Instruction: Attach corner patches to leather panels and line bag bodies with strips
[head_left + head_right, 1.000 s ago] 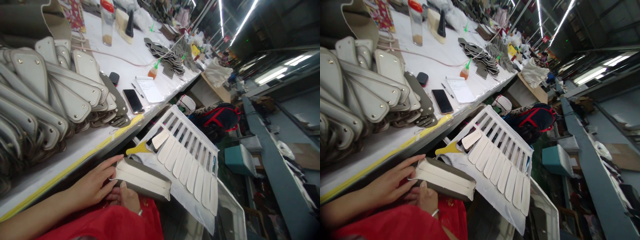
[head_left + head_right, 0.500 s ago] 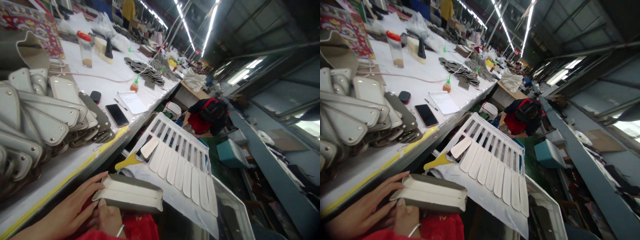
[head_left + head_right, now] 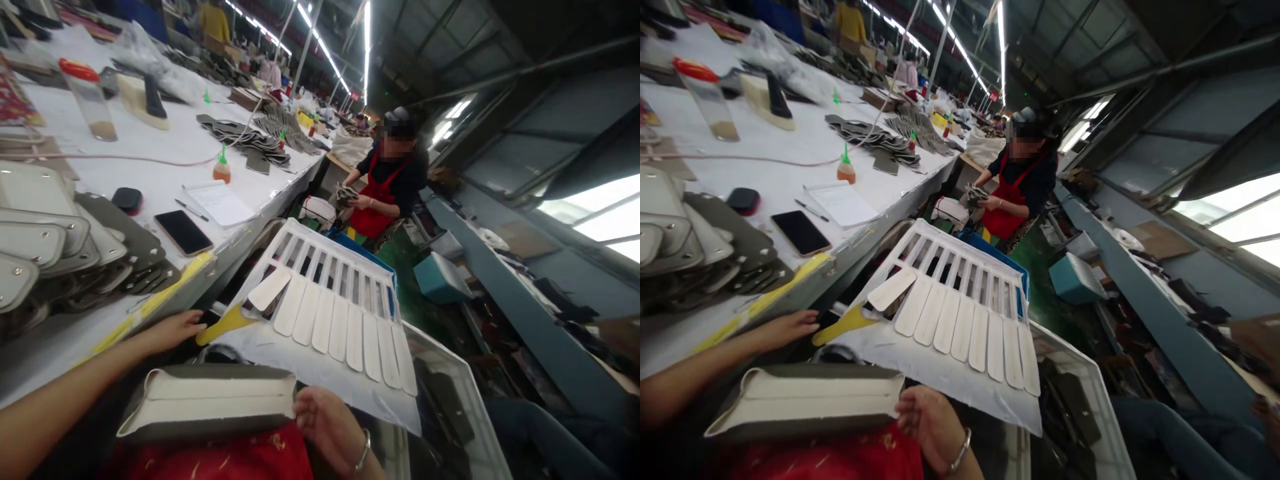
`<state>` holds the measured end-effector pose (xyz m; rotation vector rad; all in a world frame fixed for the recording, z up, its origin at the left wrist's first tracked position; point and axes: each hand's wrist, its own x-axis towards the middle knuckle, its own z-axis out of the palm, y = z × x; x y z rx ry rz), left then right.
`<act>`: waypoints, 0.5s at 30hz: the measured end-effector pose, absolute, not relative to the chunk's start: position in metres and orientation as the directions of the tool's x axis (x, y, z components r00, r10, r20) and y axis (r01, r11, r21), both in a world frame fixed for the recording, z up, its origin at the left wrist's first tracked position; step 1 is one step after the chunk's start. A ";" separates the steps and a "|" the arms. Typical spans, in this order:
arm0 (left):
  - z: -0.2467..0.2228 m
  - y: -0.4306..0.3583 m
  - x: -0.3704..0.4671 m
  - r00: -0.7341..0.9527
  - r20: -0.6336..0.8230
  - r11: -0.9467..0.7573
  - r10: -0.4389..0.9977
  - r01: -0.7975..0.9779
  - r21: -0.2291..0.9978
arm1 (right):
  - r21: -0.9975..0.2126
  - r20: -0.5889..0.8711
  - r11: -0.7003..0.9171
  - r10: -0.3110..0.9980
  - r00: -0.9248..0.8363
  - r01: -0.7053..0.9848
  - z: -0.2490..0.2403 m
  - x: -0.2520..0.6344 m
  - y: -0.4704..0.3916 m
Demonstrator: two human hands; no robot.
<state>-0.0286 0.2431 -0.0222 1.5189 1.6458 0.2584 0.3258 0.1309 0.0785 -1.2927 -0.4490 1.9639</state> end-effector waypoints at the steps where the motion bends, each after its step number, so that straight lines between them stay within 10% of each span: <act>1: -0.031 0.254 -0.017 0.106 -0.504 0.276 0.857 0.732 0.623 | -0.627 -0.652 -0.660 0.735 -0.186 -0.413 0.071 0.332 0.135; 7: -0.080 0.272 0.009 0.090 -0.755 0.408 0.650 0.796 0.447 | -0.576 -0.741 -0.688 0.667 -0.074 -0.441 0.041 0.346 0.158; 15: -0.033 0.279 -0.006 0.171 -0.719 0.417 0.674 0.715 0.561 | -0.690 -0.655 -0.643 0.750 -0.091 -0.332 0.047 0.347 0.178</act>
